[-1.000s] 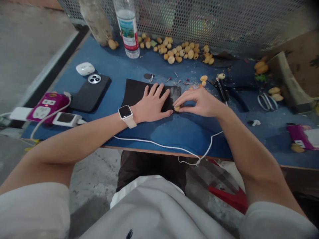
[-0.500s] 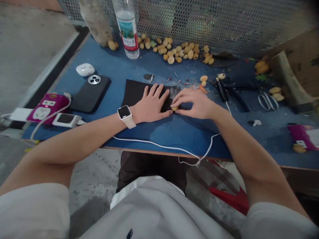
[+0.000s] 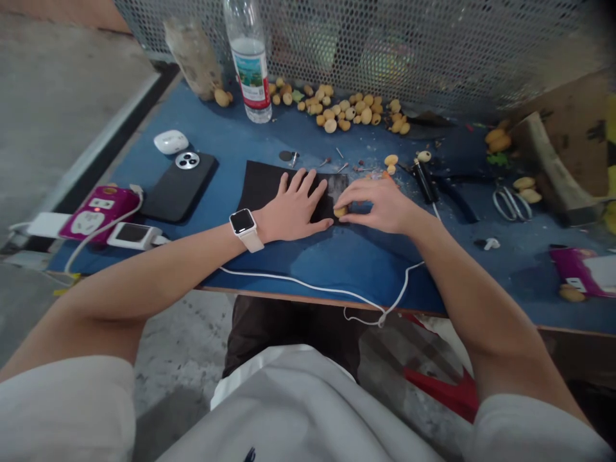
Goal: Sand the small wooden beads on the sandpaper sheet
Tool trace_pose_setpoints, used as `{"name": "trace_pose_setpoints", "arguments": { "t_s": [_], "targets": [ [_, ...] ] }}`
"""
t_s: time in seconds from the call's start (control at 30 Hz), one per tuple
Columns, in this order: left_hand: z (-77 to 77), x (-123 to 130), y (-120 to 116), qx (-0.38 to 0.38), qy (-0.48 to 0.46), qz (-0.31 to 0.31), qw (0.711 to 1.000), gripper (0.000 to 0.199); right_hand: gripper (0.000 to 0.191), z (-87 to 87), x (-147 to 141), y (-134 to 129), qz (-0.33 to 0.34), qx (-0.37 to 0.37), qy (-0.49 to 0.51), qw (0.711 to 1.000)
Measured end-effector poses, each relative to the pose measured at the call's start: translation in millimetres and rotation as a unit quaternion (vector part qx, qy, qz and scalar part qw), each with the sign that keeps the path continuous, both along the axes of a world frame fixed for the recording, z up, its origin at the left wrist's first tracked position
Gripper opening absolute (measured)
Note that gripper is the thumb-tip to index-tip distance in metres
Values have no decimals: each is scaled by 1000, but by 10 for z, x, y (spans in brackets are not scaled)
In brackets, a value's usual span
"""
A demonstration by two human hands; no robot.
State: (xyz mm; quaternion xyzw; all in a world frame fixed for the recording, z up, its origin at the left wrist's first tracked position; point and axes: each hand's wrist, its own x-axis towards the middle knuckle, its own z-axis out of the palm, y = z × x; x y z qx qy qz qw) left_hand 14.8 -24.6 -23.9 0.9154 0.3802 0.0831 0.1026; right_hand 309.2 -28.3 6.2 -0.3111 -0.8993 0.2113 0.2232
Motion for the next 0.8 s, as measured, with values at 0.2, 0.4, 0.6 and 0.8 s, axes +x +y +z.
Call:
{"name": "trace_pose_setpoints", "arguments": {
  "t_s": [0.2, 0.4, 0.6, 0.8],
  "targets": [
    [19, 4, -6, -7, 8, 6, 1000, 104, 18, 0, -19, -5, -15, 0, -1, 1000],
    [51, -4, 11, -20, 12, -2, 1000, 106, 21, 87, -3, -36, 8, -33, 2, 999],
    [16, -5, 18, -9, 1, -3, 1000, 104, 20, 79, -57, -59, -16, -51, 14, 998],
    [35, 6, 1, -15, 11, 3, 1000, 104, 19, 83, -70, -60, -25, -51, 19, 998]
  ]
}}
